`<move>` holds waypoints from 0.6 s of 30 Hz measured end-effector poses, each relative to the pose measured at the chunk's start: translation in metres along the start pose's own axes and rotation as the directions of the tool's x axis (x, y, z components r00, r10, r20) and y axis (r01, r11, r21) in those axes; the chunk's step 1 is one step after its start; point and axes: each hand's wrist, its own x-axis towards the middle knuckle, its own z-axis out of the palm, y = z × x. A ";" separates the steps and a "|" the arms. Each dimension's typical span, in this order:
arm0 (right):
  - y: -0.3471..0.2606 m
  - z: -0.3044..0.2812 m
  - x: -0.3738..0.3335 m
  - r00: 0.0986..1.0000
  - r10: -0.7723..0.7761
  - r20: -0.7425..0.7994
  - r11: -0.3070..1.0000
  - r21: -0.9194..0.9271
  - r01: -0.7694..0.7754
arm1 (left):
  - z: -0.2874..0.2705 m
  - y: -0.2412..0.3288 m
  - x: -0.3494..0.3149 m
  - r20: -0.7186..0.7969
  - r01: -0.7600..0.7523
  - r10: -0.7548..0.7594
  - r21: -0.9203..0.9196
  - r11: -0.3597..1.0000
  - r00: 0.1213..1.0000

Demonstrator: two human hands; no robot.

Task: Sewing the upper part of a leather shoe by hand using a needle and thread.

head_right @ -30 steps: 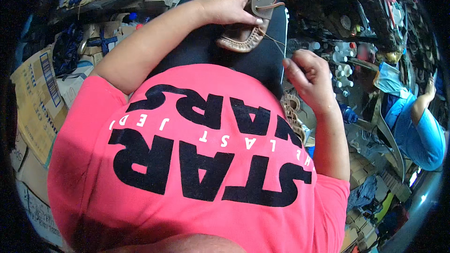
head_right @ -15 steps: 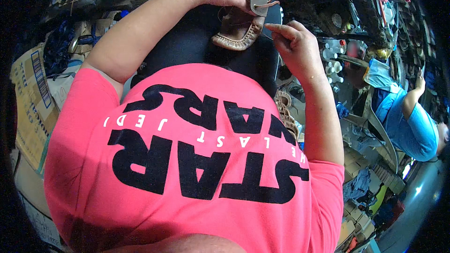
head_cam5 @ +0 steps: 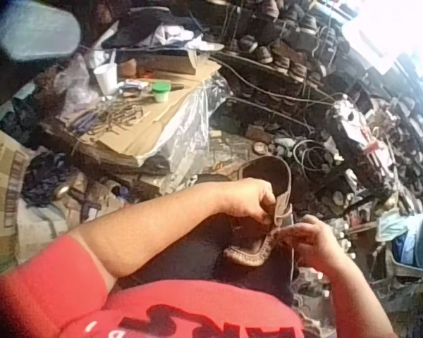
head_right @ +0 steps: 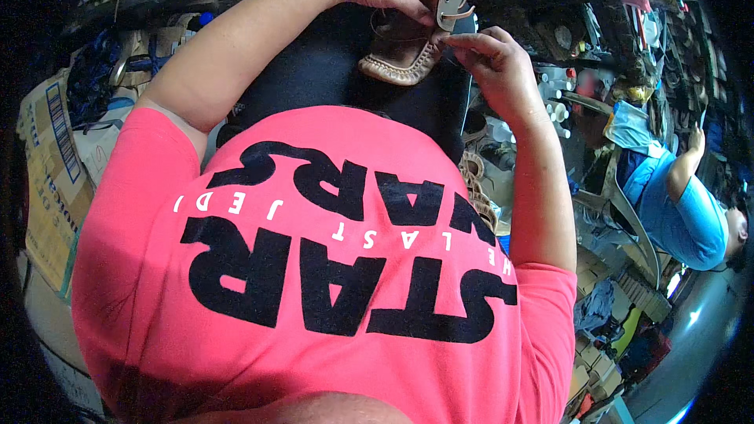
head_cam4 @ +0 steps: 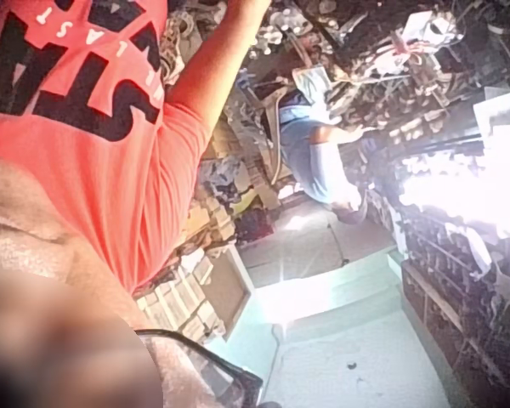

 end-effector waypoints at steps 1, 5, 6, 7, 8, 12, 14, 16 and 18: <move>0.007 -0.001 0.002 0.999 0.016 0.042 0.994 0.105 -0.020 | -0.002 0.000 0.000 0.020 -0.062 0.061 0.054 0.997 0.998; 0.028 0.000 0.011 0.995 -0.015 0.101 0.952 0.304 -0.016 | 0.006 -0.012 0.006 -0.041 -0.011 0.022 0.244 0.970 0.999; 0.031 0.002 0.012 0.996 -0.041 0.083 0.949 0.316 0.013 | 0.007 -0.010 0.006 -0.041 -0.011 0.021 0.244 0.970 0.999; 0.032 0.006 0.013 0.996 -0.040 0.082 0.949 0.316 0.012 | 0.009 -0.007 0.006 -0.064 0.041 -0.023 0.299 0.953 0.998; 0.034 0.013 0.013 0.998 -0.051 0.036 0.941 0.337 0.036 | 0.011 -0.005 0.007 -0.087 0.091 -0.065 0.352 0.931 0.994; 0.022 0.024 0.014 0.996 -0.064 -0.067 0.978 0.193 0.076 | 0.006 0.003 0.006 -0.109 0.155 -0.120 0.413 0.898 0.987; 0.016 0.018 0.009 0.991 -0.103 -0.087 0.982 0.152 0.116 | -0.009 0.030 -0.013 -0.349 0.068 0.096 0.428 0.901 0.932; 0.006 0.018 0.006 0.983 -0.163 -0.089 0.979 0.111 0.173 | -0.045 0.007 -0.042 -0.578 0.174 0.269 0.596 0.784 0.770; 0.005 0.020 0.001 0.974 -0.190 -0.124 0.974 0.105 0.203 | -0.102 -0.011 -0.091 -0.640 0.249 0.106 0.439 0.863 0.761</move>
